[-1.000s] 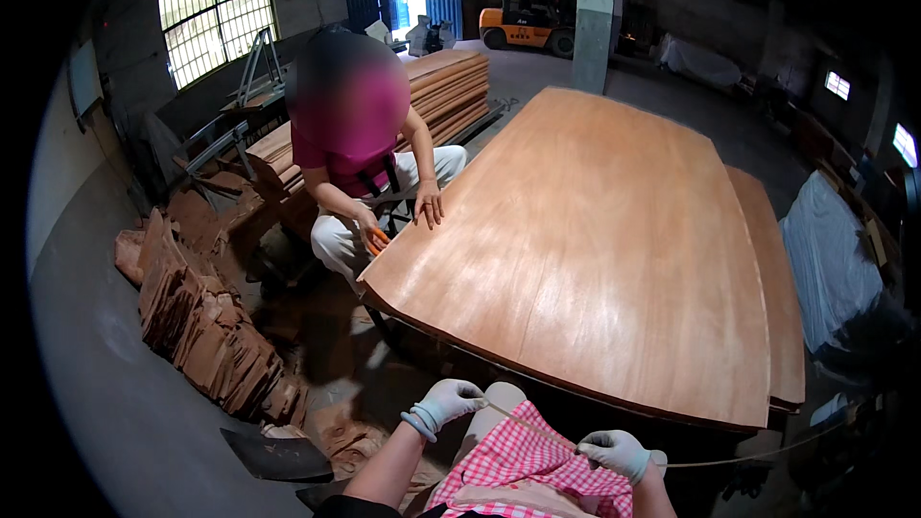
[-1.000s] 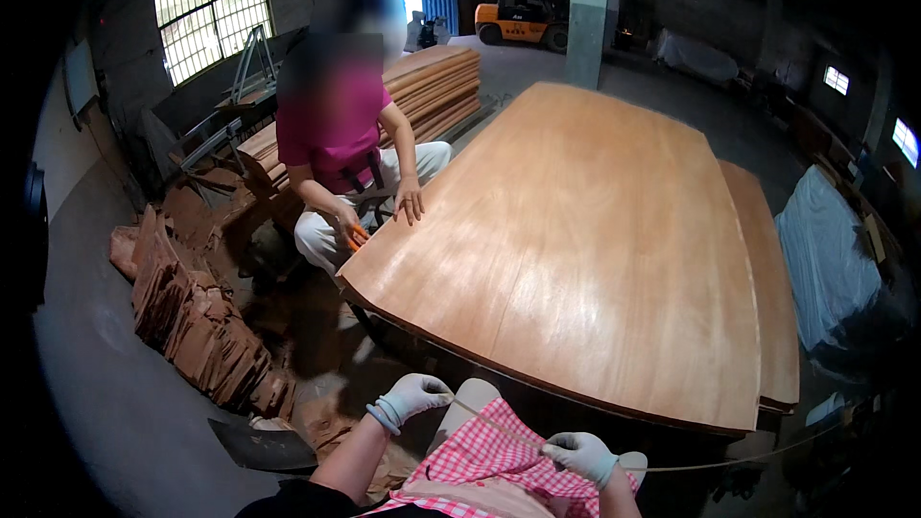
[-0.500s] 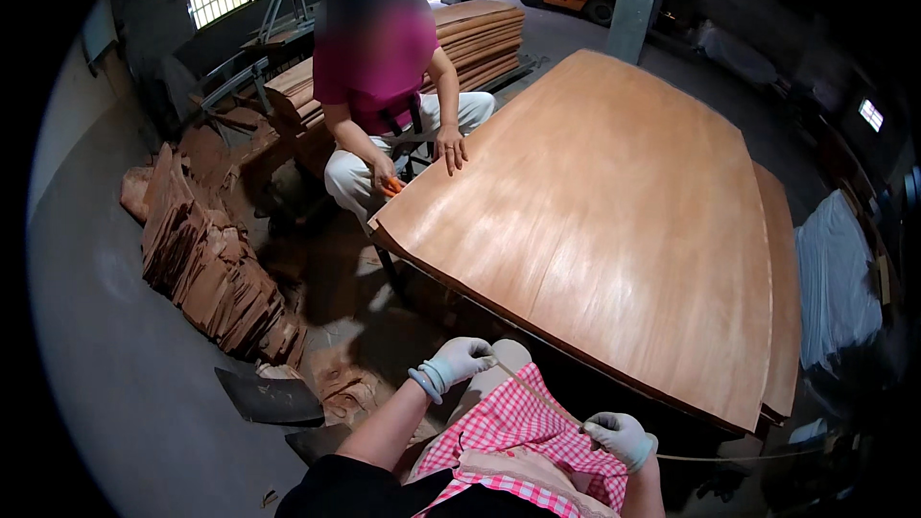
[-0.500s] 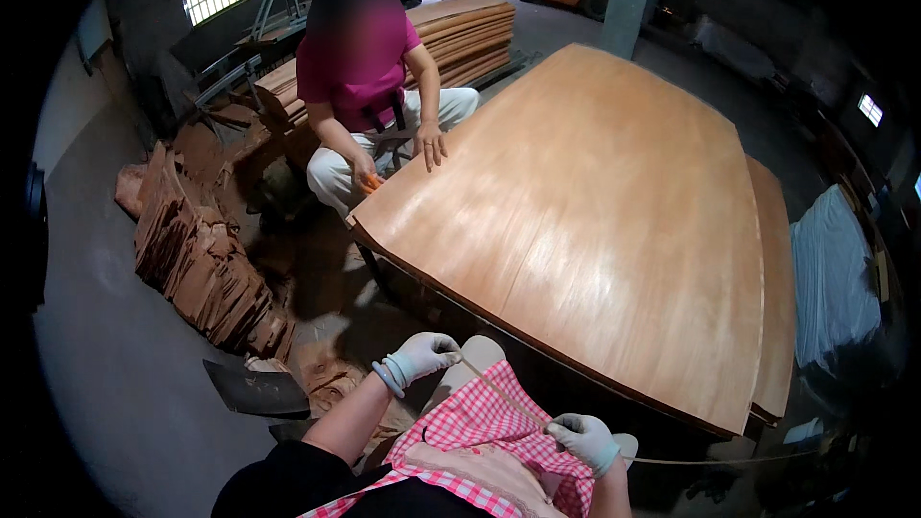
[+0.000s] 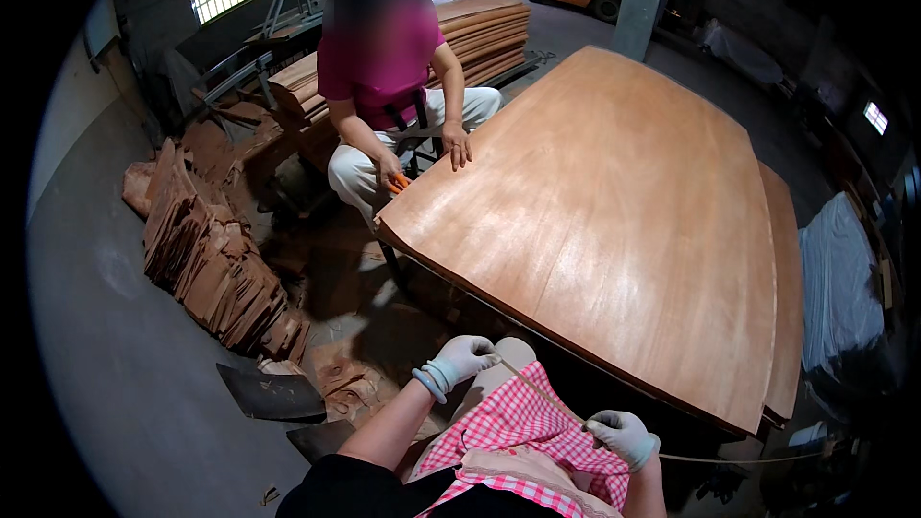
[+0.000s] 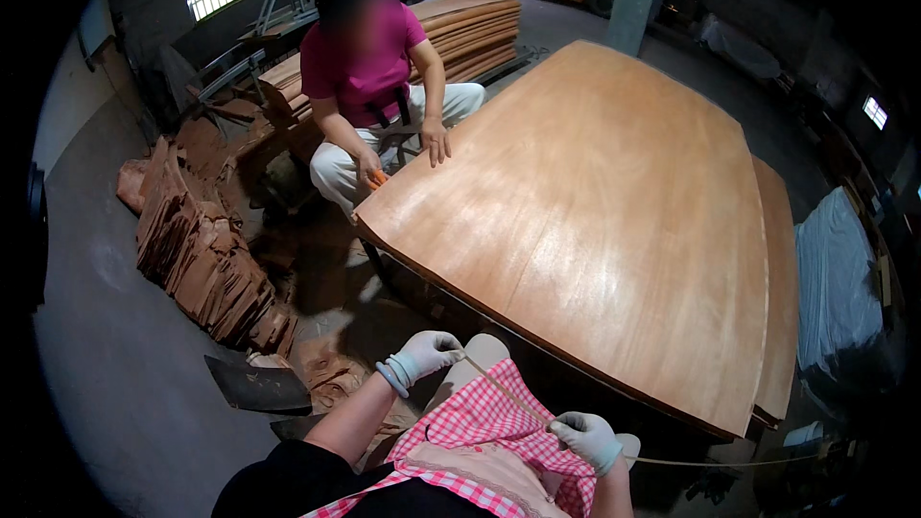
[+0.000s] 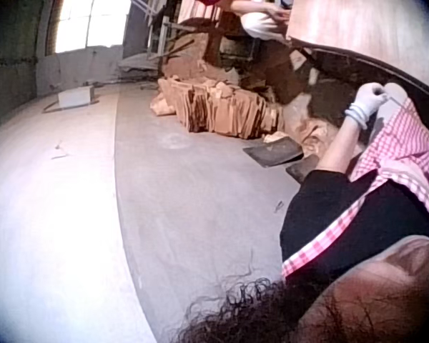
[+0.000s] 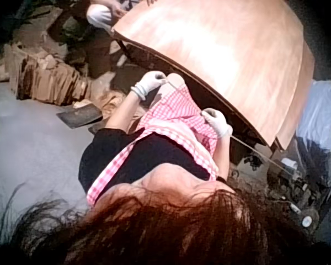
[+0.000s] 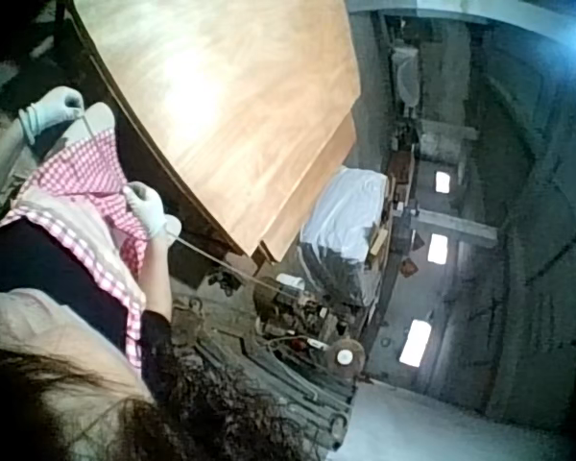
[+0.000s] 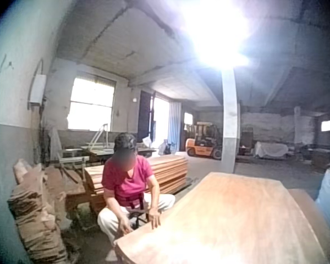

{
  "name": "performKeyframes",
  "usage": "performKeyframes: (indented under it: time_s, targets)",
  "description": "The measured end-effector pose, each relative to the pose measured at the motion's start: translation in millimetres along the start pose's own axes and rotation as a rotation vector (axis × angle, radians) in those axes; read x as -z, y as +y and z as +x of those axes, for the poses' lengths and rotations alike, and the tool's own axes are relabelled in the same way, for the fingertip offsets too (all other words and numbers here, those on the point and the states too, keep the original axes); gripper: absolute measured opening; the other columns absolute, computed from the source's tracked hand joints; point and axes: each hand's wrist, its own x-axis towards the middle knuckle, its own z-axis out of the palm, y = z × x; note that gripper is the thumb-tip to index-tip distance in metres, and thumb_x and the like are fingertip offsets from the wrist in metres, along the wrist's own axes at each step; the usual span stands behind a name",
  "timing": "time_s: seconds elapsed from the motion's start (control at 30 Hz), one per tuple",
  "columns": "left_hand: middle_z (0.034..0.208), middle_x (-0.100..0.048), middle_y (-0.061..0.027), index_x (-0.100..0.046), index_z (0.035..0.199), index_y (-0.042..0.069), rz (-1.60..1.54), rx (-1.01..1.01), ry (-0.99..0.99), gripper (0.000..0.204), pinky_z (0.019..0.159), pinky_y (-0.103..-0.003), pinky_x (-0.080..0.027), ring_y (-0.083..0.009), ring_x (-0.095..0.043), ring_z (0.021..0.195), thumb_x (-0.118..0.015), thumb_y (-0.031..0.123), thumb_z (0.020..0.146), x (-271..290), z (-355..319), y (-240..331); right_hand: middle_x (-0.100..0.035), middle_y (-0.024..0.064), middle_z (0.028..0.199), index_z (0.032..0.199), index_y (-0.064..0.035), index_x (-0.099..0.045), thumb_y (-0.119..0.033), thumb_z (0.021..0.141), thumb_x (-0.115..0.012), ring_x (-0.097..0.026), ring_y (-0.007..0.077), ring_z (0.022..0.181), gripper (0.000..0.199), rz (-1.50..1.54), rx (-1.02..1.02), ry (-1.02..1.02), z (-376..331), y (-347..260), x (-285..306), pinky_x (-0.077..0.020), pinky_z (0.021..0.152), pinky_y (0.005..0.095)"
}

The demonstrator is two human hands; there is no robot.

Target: The person, wearing gloves, handles large, curved wooden panels in a workshop. They lift, flip, and stack the panels on a metal workbench, often coordinating with a coworker. The person also uses a thin wooden stick to assist in separating or adjusting the panels.

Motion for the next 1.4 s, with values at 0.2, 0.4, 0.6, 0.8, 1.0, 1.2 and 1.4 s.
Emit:
performKeyframes:
  time_s: [0.2, 0.4, 0.6, 0.8, 1.0, 1.2, 1.4]
  targets:
    - [0.08, -0.067, 0.0, -0.068, 0.091, 0.004, 0.034, -0.016, 0.004, 0.012, 0.072, -0.025, -0.049, -0.0084, -0.058, 0.074, -0.069, 0.015, 0.086, -1, 1, -2, -0.062, 0.0025, 0.076, 0.1, 0.0034, -0.067, -0.022, 0.092, -0.065, -0.056, 0.0084, 0.064, 0.027, 0.032, 0.02, -0.013, 6, 9, 4, -0.0477, 0.061, 0.0233]
    - [0.08, -0.067, -0.0013, -0.068, 0.091, 0.003, -0.01, -0.063, 0.022, 0.014, 0.071, -0.026, -0.048, -0.0095, -0.058, 0.074, -0.07, 0.015, 0.085, -5, 2, -8, -0.062, 0.0023, 0.077, 0.101, 0.0029, -0.067, -0.024, 0.092, -0.065, -0.056, 0.0085, 0.064, 0.028, 0.002, 0.025, -0.018, 8, 15, 5, -0.0484, 0.061, 0.0237]
    - [0.08, -0.067, -0.0031, -0.068, 0.091, 0.002, 0.042, -0.089, 0.036, 0.016, 0.07, -0.027, -0.048, -0.0106, -0.059, 0.073, -0.07, 0.016, 0.084, -5, 4, -7, -0.062, 0.0018, 0.077, 0.102, 0.0028, -0.067, -0.024, 0.092, -0.065, -0.056, 0.0086, 0.065, 0.029, -0.016, 0.008, -0.001, 1, 5, 1, -0.0483, 0.062, 0.0239]
    - [0.076, -0.066, -0.0031, -0.067, 0.089, 0.002, -0.02, -0.091, 0.041, 0.018, 0.067, -0.028, -0.047, -0.0107, -0.057, 0.069, -0.07, 0.019, 0.084, -7, 6, -21, -0.061, 0.0002, 0.074, 0.096, -0.0002, -0.067, -0.025, 0.092, -0.064, -0.056, 0.0071, 0.063, 0.026, -0.03, 0.035, 0.004, -1, 0, -1, -0.0451, 0.058, 0.0216]
    - [0.076, -0.066, -0.0026, -0.068, 0.09, 0.003, -0.014, -0.095, 0.027, 0.018, 0.067, -0.027, -0.048, -0.0095, -0.057, 0.07, -0.071, 0.02, 0.085, -6, 6, -18, -0.061, 0.0013, 0.075, 0.1, 0.0021, -0.066, -0.024, 0.092, -0.064, -0.055, 0.0084, 0.064, 0.028, 0.026, -0.002, -0.006, 0, 8, -2, -0.0464, 0.061, 0.0233]
    - [0.078, -0.066, 0.0004, -0.068, 0.087, 0.003, -0.051, -0.065, 0.032, 0.012, 0.069, -0.024, -0.048, -0.0081, -0.058, 0.072, -0.072, 0.013, 0.084, -5, 1, 0, -0.062, 0.002, 0.077, 0.102, 0.0029, -0.066, -0.025, 0.092, -0.064, -0.055, 0.0083, 0.065, 0.029, 0.01, 0.049, 0.038, -1, 12, -3, -0.0464, 0.062, 0.0238]
    - [0.074, -0.065, 0.0007, -0.068, 0.084, 0.004, 0.056, -0.104, 0.037, 0.015, 0.065, -0.024, -0.048, -0.0067, -0.057, 0.068, -0.074, 0.017, 0.082, -5, -4, 7, -0.063, 0.0019, 0.078, 0.103, 0.0026, -0.067, -0.024, 0.091, -0.066, -0.056, 0.0082, 0.066, 0.03, 0.0, 0.045, 0.045, -5, 12, -1, -0.0475, 0.062, 0.0232]
